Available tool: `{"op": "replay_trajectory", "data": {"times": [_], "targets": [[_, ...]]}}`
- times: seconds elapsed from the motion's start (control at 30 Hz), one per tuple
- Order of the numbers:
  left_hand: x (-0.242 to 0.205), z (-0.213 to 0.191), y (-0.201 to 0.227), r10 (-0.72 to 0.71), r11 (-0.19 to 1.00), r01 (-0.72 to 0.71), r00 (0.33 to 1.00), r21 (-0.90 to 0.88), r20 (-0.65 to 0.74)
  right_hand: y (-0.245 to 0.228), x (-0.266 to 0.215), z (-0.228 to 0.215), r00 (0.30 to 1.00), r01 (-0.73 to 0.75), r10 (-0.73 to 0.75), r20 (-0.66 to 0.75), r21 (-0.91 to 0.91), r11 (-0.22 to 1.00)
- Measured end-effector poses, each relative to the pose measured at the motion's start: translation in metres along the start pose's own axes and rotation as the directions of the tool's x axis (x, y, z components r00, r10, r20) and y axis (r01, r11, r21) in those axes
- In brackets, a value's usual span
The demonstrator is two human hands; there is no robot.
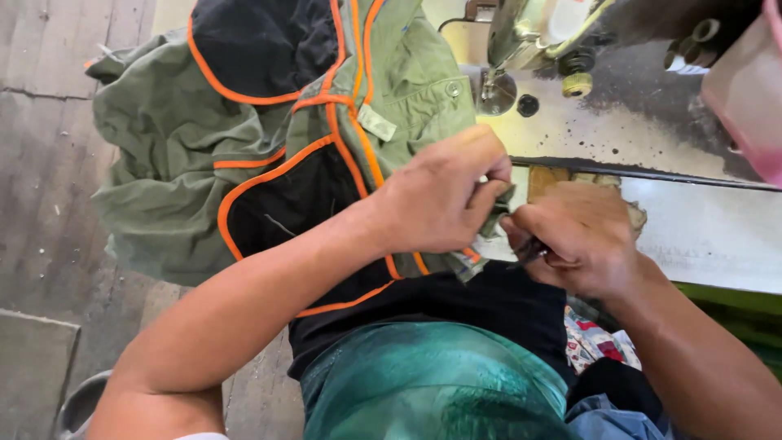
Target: Trimming excess threads from a garment using snips at a sewing workstation.
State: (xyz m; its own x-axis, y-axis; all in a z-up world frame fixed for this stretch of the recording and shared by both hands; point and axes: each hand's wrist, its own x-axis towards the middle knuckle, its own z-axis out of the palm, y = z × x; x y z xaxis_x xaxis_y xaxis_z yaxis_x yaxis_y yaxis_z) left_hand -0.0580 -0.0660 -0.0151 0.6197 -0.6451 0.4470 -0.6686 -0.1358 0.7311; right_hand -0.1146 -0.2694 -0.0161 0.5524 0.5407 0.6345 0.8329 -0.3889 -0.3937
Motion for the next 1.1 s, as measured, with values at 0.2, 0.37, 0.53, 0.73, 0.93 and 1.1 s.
{"op": "replay_trajectory", "data": {"times": [0.2,0.37,0.53,0.73,0.93,1.1], "targets": [[0.008,-0.007,-0.002,-0.058,0.996,0.069,0.985,-0.059,0.164,0.006,-0.011,0.003,0.998,0.030,-0.046,-0.045,-0.303,0.953],[0.014,-0.009,-0.010,-0.053,0.999,0.051,0.979,0.013,0.195,0.016,-0.013,0.008,0.989,0.110,-0.128,-0.078,-0.199,0.974],[0.008,0.000,-0.010,-0.031,0.999,0.033,0.993,-0.018,0.111,0.003,0.005,0.001,0.997,-0.040,0.054,0.062,-0.209,0.977],[0.004,0.027,-0.045,-0.320,0.912,0.287,0.945,-0.292,-0.071,0.022,-0.019,0.024,0.989,-0.141,0.141,-0.036,0.005,0.990],[0.006,-0.003,-0.033,-0.457,0.754,0.472,0.876,-0.457,0.152,0.025,-0.025,-0.003,0.923,-0.382,0.375,0.087,0.105,0.918],[0.009,-0.009,-0.026,-0.462,0.762,0.514,0.858,-0.394,0.225,0.039,-0.020,-0.045,0.876,-0.453,0.390,0.282,0.206,0.868]]}}
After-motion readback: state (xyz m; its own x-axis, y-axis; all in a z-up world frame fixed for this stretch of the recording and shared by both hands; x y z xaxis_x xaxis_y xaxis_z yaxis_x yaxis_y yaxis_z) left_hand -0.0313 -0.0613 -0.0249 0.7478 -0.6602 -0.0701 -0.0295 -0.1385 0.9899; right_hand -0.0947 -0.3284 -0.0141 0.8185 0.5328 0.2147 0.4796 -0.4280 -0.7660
